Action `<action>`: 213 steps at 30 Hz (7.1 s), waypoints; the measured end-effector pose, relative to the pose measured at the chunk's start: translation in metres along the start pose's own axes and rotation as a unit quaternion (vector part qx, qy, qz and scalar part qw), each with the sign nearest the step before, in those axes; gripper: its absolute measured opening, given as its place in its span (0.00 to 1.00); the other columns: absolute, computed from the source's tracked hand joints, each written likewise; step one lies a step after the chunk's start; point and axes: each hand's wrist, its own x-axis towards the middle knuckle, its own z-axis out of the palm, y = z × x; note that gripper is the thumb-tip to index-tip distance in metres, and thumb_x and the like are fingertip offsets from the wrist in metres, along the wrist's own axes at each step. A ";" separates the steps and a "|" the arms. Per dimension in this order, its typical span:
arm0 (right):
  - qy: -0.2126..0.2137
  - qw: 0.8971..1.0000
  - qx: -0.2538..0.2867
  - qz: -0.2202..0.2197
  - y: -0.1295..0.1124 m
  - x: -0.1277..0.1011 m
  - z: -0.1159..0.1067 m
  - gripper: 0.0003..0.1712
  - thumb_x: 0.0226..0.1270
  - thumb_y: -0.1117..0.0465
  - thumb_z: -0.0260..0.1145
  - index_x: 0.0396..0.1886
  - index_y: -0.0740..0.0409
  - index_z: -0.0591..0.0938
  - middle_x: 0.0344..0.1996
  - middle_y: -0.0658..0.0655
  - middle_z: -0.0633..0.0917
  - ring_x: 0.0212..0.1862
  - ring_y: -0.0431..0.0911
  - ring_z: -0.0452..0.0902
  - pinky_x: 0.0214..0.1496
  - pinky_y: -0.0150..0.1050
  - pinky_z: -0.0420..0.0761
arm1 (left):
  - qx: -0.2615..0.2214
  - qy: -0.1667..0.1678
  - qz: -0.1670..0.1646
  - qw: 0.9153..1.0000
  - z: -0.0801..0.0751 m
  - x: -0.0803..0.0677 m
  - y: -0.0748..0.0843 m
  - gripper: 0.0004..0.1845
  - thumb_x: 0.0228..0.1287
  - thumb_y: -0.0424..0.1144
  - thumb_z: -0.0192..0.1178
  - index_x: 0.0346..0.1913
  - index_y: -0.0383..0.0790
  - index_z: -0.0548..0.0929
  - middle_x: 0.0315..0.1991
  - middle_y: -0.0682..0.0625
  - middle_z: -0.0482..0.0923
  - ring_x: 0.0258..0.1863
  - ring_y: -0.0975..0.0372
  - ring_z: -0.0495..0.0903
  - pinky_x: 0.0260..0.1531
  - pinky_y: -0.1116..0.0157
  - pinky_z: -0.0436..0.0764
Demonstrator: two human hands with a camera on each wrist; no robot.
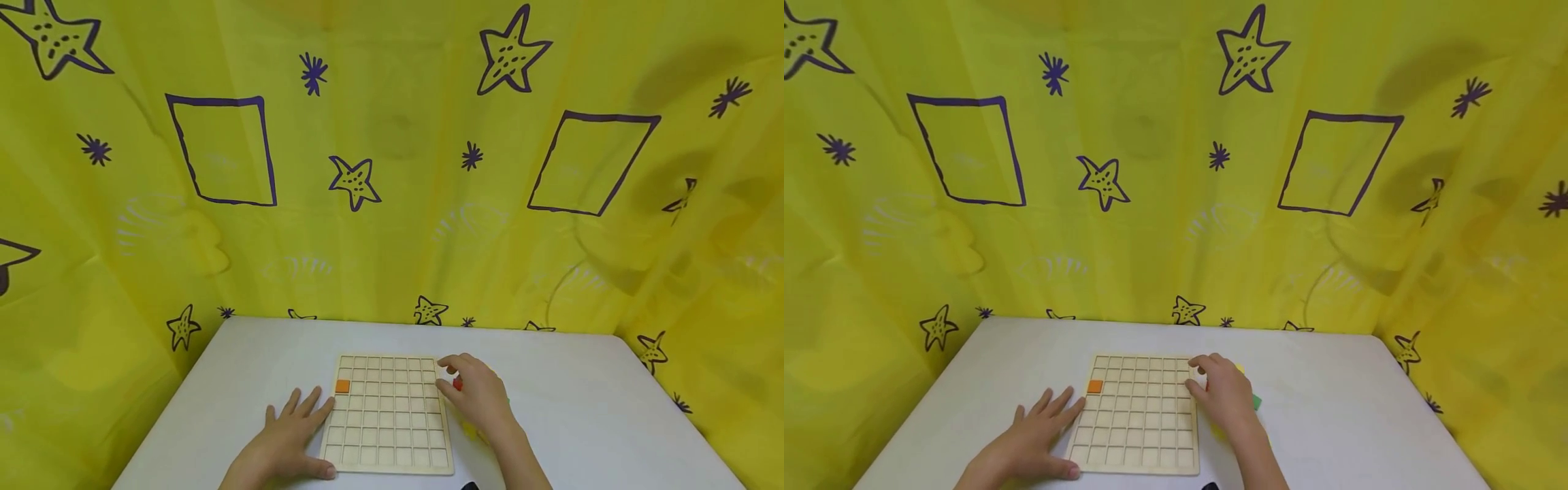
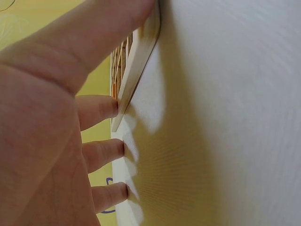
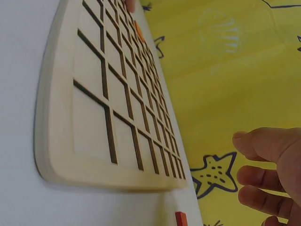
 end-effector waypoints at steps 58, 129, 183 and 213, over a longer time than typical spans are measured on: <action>-0.071 0.995 -0.035 0.062 0.040 -0.003 0.019 0.19 0.45 0.53 0.70 0.42 0.44 0.83 0.33 0.44 0.82 0.36 0.42 0.70 0.39 0.40 0.72 | -0.024 -0.023 -0.026 0.999 -0.004 0.002 0.002 0.58 0.24 0.72 0.62 0.67 0.54 0.59 0.71 0.47 0.49 0.69 0.41 0.40 0.51 0.29 0.36; -0.020 0.995 0.023 -0.093 -0.024 0.021 0.021 0.05 0.46 0.54 0.65 0.25 0.41 0.79 0.25 0.37 0.77 0.33 0.34 0.66 0.35 0.30 0.70 | -0.005 0.011 0.002 1.000 -0.001 0.001 -0.004 0.61 0.20 0.75 0.60 0.67 0.52 0.60 0.70 0.49 0.52 0.68 0.41 0.44 0.51 0.28 0.39; -0.151 0.976 -0.002 -0.155 -0.098 0.054 0.086 0.08 0.46 0.56 0.66 0.30 0.45 0.83 0.28 0.42 0.80 0.33 0.38 0.70 0.37 0.34 0.73 | -0.002 0.000 -0.009 1.000 -0.001 0.003 -0.007 0.60 0.21 0.75 0.60 0.67 0.54 0.59 0.70 0.49 0.51 0.68 0.41 0.43 0.51 0.28 0.38; -0.167 0.973 -0.011 -0.157 -0.099 0.056 0.096 0.08 0.45 0.55 0.66 0.30 0.45 0.83 0.24 0.42 0.76 0.28 0.37 0.66 0.29 0.31 0.68 | -0.006 -0.012 -0.014 1.000 -0.002 0.004 -0.004 0.60 0.21 0.75 0.61 0.67 0.55 0.60 0.70 0.50 0.52 0.68 0.42 0.43 0.50 0.28 0.38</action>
